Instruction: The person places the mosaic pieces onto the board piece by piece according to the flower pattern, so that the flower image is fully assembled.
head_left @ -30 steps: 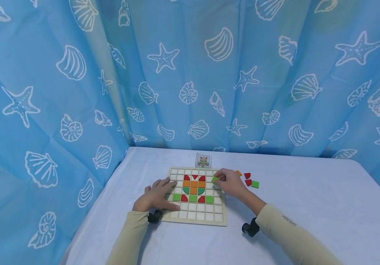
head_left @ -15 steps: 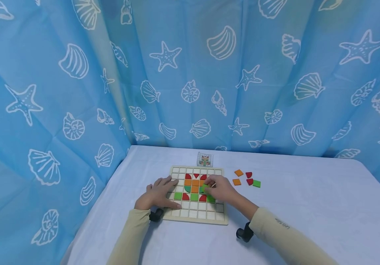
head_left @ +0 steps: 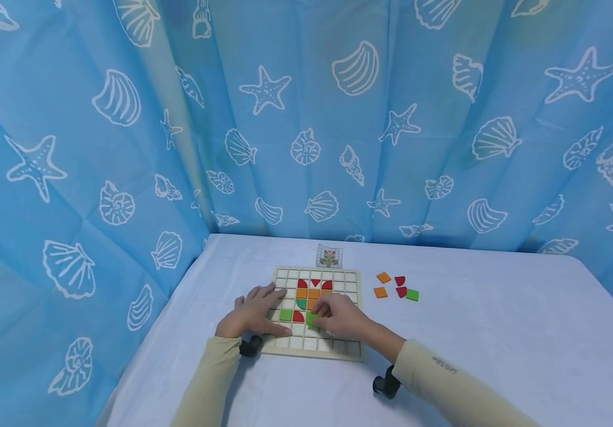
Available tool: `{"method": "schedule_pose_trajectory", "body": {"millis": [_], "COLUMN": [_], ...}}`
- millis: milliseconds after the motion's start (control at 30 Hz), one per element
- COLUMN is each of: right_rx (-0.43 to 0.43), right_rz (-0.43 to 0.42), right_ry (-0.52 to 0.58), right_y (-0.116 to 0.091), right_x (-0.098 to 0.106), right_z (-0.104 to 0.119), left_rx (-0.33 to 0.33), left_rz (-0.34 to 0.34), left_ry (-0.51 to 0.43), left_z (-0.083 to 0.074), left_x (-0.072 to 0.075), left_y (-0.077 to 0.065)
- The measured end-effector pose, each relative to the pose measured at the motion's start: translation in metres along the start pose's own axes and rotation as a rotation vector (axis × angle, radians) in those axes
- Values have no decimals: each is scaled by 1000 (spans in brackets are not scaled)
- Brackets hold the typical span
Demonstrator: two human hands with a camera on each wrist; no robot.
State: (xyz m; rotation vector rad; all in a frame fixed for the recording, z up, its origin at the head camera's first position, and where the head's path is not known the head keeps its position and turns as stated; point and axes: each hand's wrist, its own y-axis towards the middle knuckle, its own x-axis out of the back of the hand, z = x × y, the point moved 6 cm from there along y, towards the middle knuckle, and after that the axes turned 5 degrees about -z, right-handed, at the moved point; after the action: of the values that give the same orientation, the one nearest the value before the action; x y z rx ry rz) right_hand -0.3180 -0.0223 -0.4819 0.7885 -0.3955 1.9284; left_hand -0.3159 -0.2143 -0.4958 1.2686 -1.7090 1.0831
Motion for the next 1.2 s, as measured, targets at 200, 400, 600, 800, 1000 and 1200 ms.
{"method": "schedule_pose_trajectory", "body": {"millis": [200, 400, 600, 800, 1000, 1200], "right_rx": [1, -1, 23, 50, 100, 108], "right_rz": [29, 38, 33, 38, 32, 51], "right_ry": [-50, -71, -71, -95, -133, -126], "right_y": [0, 1, -1, -1, 0, 1], "right_x": [-7, -9, -9, -9, -11, -12], "right_z": [2, 2, 5, 7, 7, 6], "left_rx": [-4, -1, -2, -4, 1, 2], "left_rz": [7, 2, 1, 2, 2, 1], "left_ry": [6, 13, 13, 14, 14, 19], "left_z": [0, 0, 1, 2, 2, 2], "left_x": [-1, 0, 0, 1, 1, 0], "left_y": [1, 1, 1, 2, 3, 3]}}
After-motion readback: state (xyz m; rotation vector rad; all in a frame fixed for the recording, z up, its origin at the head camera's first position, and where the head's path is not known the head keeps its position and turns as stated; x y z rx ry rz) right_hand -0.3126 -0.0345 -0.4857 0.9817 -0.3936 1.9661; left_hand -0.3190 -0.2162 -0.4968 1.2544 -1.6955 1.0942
